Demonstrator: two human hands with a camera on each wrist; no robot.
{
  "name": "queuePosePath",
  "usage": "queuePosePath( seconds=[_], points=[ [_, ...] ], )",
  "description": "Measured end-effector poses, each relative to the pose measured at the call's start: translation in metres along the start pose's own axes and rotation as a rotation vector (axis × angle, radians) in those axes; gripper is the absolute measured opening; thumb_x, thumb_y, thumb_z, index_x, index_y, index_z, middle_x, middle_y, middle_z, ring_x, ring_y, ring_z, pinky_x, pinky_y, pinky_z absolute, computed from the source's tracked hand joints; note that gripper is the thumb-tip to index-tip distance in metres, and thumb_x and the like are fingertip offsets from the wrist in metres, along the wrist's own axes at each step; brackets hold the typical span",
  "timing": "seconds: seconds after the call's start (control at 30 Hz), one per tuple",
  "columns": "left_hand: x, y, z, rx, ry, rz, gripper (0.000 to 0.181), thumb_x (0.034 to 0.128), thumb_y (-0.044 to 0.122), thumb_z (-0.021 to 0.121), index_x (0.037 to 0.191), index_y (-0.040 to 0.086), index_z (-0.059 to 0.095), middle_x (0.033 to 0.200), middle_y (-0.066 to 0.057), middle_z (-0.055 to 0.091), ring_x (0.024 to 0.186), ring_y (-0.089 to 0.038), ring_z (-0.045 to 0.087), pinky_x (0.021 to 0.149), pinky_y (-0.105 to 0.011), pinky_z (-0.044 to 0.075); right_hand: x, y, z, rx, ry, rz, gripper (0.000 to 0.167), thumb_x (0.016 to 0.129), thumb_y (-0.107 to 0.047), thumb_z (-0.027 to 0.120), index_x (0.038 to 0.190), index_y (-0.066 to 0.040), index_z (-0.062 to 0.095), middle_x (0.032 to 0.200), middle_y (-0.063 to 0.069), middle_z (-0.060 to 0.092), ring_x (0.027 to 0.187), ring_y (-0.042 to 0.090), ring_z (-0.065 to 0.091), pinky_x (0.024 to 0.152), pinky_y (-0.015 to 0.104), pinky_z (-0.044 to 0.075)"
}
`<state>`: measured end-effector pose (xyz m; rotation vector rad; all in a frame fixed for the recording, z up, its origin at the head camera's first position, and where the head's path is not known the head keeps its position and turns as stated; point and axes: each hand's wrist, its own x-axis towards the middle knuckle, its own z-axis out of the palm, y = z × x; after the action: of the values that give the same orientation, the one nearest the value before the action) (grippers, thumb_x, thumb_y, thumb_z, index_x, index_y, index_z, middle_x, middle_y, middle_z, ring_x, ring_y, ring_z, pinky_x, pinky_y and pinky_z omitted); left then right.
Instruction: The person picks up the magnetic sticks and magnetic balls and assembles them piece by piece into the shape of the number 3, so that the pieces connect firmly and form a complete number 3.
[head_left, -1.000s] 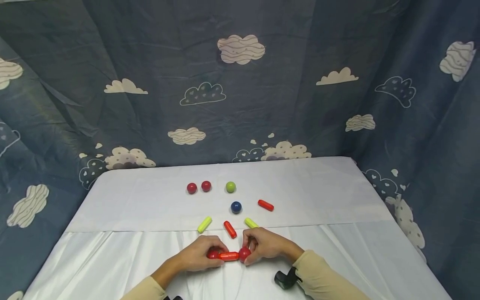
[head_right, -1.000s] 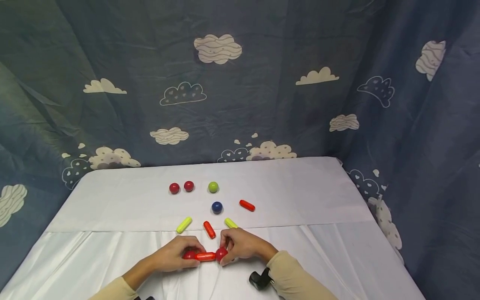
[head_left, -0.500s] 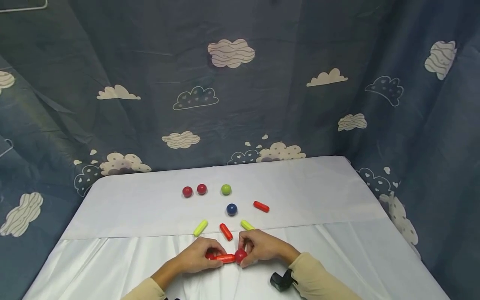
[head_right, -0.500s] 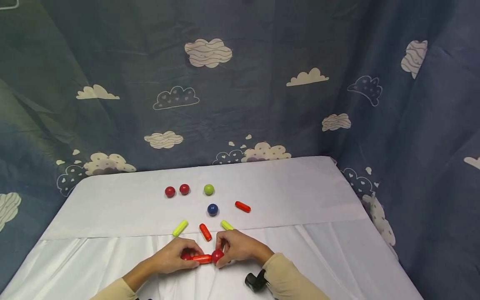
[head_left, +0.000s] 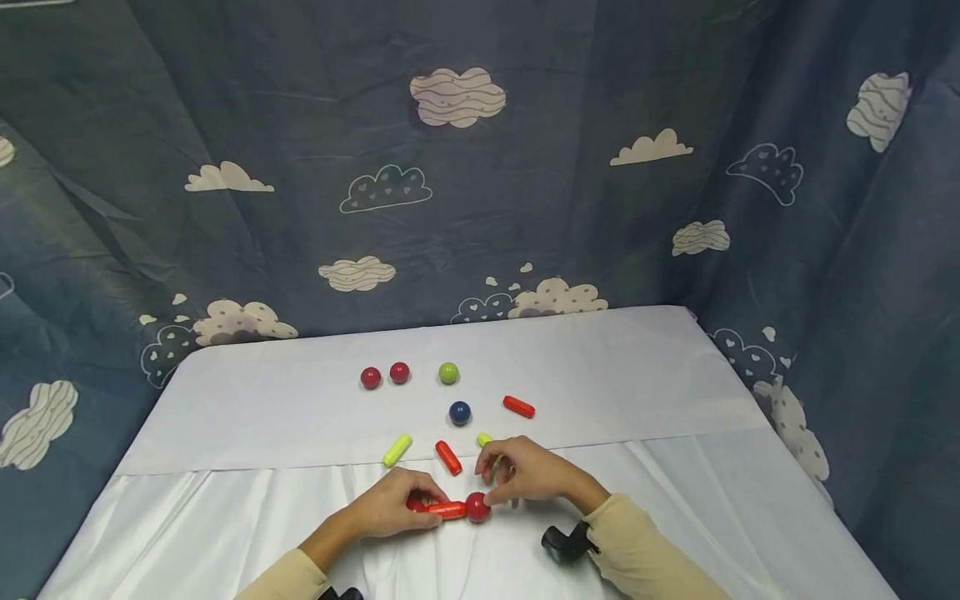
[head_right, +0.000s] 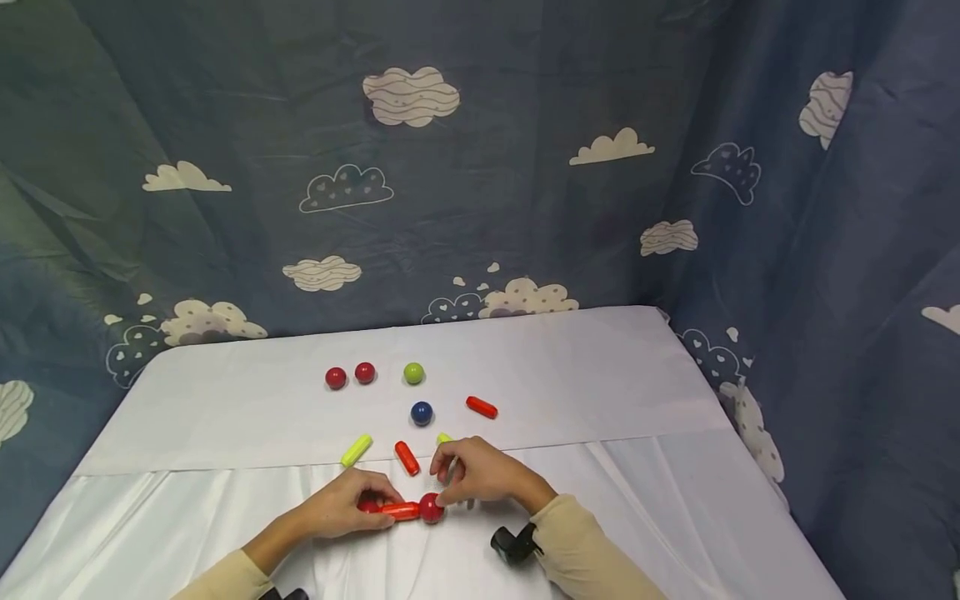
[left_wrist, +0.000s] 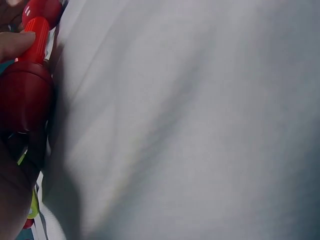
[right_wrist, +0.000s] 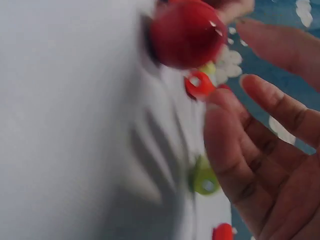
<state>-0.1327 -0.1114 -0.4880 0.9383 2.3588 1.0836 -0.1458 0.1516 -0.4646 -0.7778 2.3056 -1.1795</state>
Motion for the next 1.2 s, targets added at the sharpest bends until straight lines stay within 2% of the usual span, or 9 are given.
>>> queuePosePath(
  seconds=[0.17, 0.43, 0.57, 0.7, 0.87, 1.0, 1.1, 1.2],
  points=[
    [0.000, 0.000, 0.000, -0.005, -0.001, -0.014, 0.019, 0.0813, 0.020, 0.075, 0.098, 0.013, 0.074, 0.084, 0.012, 0.063, 0.077, 0.000, 0.050, 0.070, -0.020, 0.041, 0.007, 0.004, -0.013, -0.065, 0.124, -0.001, 0.028, 0.077, -0.011, 0.080, 0.100, -0.006, 0.065, 0.088, 0.002, 0.061, 0.068, 0.011, 0.055, 0.060, 0.023, 0.047],
    [0.006, -0.002, 0.001, -0.011, -0.025, -0.046, 0.018, 0.0809, 0.022, 0.076, 0.097, 0.016, 0.074, 0.079, 0.016, 0.059, 0.074, 0.001, 0.049, 0.067, -0.019, 0.040, 0.019, 0.011, -0.021, -0.152, 0.223, 0.040, 0.029, 0.073, -0.006, 0.082, 0.098, -0.008, 0.066, 0.089, 0.001, 0.059, 0.067, 0.012, 0.049, 0.059, 0.024, 0.043],
    [0.006, -0.003, 0.002, -0.018, -0.024, -0.050, 0.017, 0.0801, 0.021, 0.077, 0.096, 0.015, 0.074, 0.077, 0.015, 0.057, 0.072, 0.002, 0.049, 0.066, -0.019, 0.040, 0.029, 0.013, -0.021, -0.198, 0.207, 0.060, 0.030, 0.073, -0.006, 0.082, 0.098, -0.007, 0.066, 0.088, 0.000, 0.057, 0.071, 0.013, 0.049, 0.063, 0.025, 0.042],
    [0.002, -0.001, -0.005, -0.019, -0.023, -0.055, 0.016, 0.0803, 0.021, 0.077, 0.096, 0.015, 0.074, 0.077, 0.014, 0.057, 0.072, 0.001, 0.049, 0.066, -0.019, 0.040, 0.043, 0.012, -0.018, -0.245, 0.182, 0.100, 0.030, 0.072, -0.007, 0.083, 0.096, -0.010, 0.066, 0.084, -0.002, 0.057, 0.076, 0.014, 0.051, 0.066, 0.026, 0.043],
    [0.002, 0.000, -0.005, -0.045, -0.020, -0.034, 0.017, 0.0804, 0.020, 0.076, 0.095, 0.013, 0.074, 0.077, 0.013, 0.058, 0.072, 0.000, 0.049, 0.065, -0.019, 0.041, 0.049, 0.010, -0.018, -0.272, 0.149, 0.181, 0.027, 0.073, -0.008, 0.082, 0.094, -0.011, 0.066, 0.078, -0.002, 0.055, 0.072, 0.013, 0.050, 0.062, 0.024, 0.043],
    [0.002, -0.002, -0.006, -0.039, -0.021, 0.012, 0.017, 0.0814, 0.021, 0.076, 0.096, 0.011, 0.073, 0.077, 0.014, 0.057, 0.071, 0.001, 0.049, 0.064, -0.019, 0.041, 0.050, 0.007, -0.018, -0.281, 0.144, 0.218, 0.024, 0.074, -0.006, 0.081, 0.091, -0.012, 0.066, 0.073, -0.002, 0.052, 0.068, 0.012, 0.048, 0.058, 0.023, 0.041],
    [0.001, -0.001, -0.006, -0.042, -0.017, 0.035, 0.017, 0.0812, 0.020, 0.076, 0.096, 0.010, 0.073, 0.077, 0.014, 0.057, 0.070, 0.002, 0.049, 0.062, -0.019, 0.041, 0.051, 0.006, -0.018, -0.286, 0.151, 0.217, 0.022, 0.074, -0.006, 0.080, 0.090, -0.011, 0.066, 0.071, -0.002, 0.051, 0.066, 0.011, 0.048, 0.056, 0.023, 0.040],
    [0.002, 0.000, -0.006, -0.053, -0.017, 0.018, 0.017, 0.0803, 0.019, 0.076, 0.095, 0.010, 0.073, 0.076, 0.013, 0.057, 0.070, 0.002, 0.049, 0.062, -0.018, 0.041, 0.052, 0.007, -0.017, -0.277, 0.165, 0.205, 0.020, 0.075, -0.006, 0.079, 0.090, -0.010, 0.066, 0.070, -0.002, 0.051, 0.064, 0.011, 0.048, 0.055, 0.022, 0.039]
  ],
)
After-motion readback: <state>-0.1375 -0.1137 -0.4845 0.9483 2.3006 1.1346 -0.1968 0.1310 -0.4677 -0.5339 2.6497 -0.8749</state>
